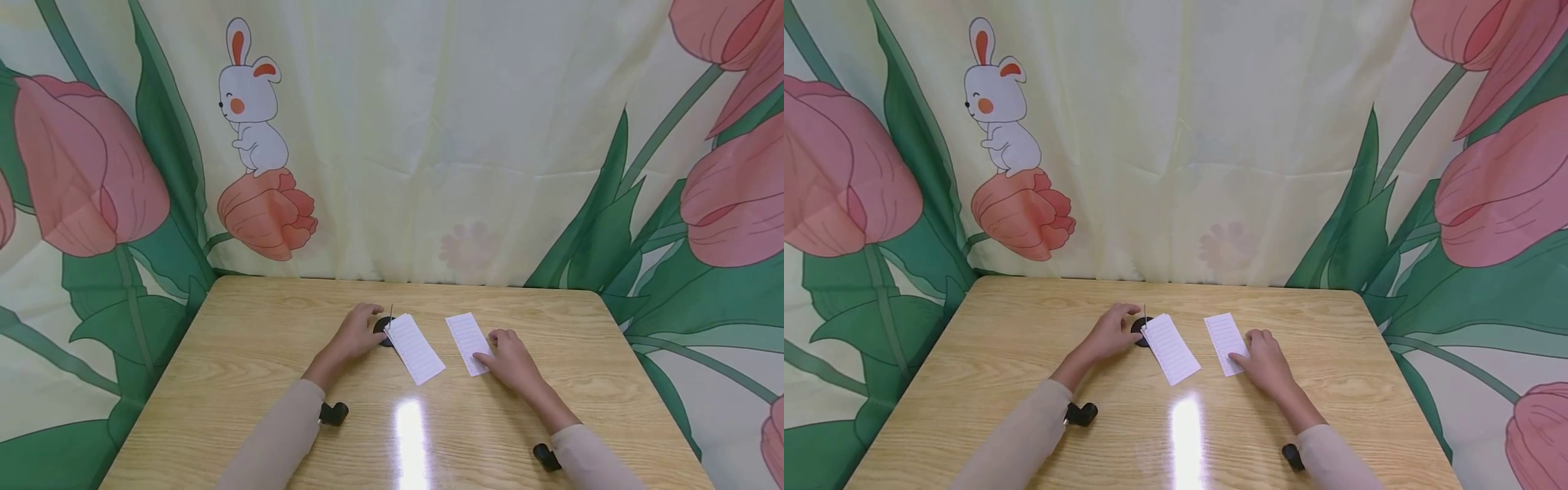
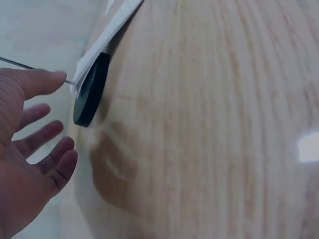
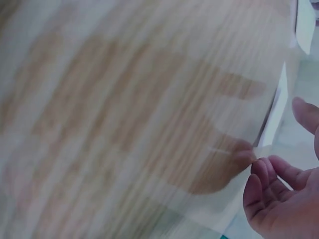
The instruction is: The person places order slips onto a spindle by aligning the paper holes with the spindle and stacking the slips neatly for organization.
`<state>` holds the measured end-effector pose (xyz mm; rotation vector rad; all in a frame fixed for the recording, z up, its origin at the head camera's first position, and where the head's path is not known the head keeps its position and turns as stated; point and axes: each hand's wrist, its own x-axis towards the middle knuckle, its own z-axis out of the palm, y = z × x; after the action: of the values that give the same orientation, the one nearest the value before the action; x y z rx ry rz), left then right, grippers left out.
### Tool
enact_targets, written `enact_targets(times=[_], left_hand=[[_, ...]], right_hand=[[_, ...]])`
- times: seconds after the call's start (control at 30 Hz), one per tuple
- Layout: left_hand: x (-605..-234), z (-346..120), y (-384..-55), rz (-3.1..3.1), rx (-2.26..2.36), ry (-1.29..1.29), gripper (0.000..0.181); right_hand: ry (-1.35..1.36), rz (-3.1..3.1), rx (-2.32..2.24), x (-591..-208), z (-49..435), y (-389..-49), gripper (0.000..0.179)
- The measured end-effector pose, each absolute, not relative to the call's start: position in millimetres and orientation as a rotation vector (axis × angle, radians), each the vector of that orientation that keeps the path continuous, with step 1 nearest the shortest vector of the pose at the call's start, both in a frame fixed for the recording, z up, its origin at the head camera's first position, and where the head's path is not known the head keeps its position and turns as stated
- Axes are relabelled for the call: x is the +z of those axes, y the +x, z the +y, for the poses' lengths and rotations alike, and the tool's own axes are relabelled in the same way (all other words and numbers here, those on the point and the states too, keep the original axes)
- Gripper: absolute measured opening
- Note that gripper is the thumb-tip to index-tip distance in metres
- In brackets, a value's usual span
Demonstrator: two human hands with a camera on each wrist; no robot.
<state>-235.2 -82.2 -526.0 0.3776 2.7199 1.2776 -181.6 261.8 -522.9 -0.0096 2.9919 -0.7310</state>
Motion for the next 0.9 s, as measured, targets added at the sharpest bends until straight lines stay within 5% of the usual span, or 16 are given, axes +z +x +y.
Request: enact_targets(times=[0.3,0.9], left_hand=[[-532.6,-79.4,-232.0,2.735,1.221,0.411,0.069],[-536.6,-74.2,-233.5,2.799,1.091,0.376,0.053]], right_hand=[[-0.067,3.036,-0.636,-528.2,264.6,-180.0,0.058],[-0.024,2.979,-0.637,-523.8,262.3,-184.1,0.047]])
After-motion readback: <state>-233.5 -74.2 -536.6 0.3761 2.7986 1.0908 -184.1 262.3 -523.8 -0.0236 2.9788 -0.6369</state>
